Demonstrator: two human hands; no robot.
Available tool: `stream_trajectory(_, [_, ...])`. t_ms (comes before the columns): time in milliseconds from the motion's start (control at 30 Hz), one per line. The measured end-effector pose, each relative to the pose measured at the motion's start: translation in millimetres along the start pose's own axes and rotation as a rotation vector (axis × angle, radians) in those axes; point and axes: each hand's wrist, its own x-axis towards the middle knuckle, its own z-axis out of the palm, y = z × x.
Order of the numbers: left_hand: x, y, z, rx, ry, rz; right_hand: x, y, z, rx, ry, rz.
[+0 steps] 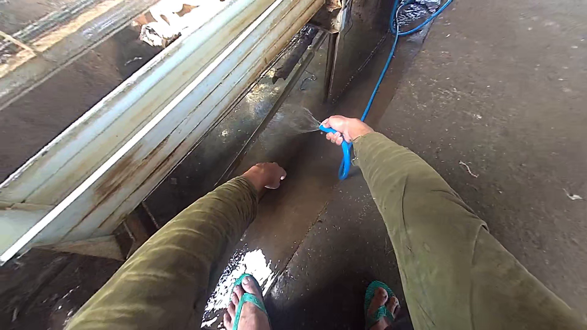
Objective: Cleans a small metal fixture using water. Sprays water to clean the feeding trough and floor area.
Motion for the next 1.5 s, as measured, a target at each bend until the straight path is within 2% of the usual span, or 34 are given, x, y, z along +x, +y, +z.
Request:
stream_trajectory(167, [0.6, 4.3, -3.3, 0.026, 0.007, -0.001, -2.1, -0.3, -1.0, 0.011, 0.048, 0.000])
stream_trajectory(500, [1.2, 1.0, 3.3, 0.044, 0.024, 0.006, -4.9, -2.1, 11.8, -0.161, -0.177, 0.048])
stream_trajectory(833, [5.7, 1.9, -0.8, 0.062, -0.019, 0.008, 4.1, -0.8, 4.1, 0.000, 0.013, -0.031])
stream_trajectory(933, [3.4, 1.9, 0.8, 0.037, 0.023, 0.007, 2.6, 2.2, -1.3, -0.004, 0.048, -0.048])
stream_trajectory(1500, [8.7, 5.5, -5.9, 0.034, -0.008, -0.013, 5.9, 5.6, -4.4, 0.076, 0.030, -0.080])
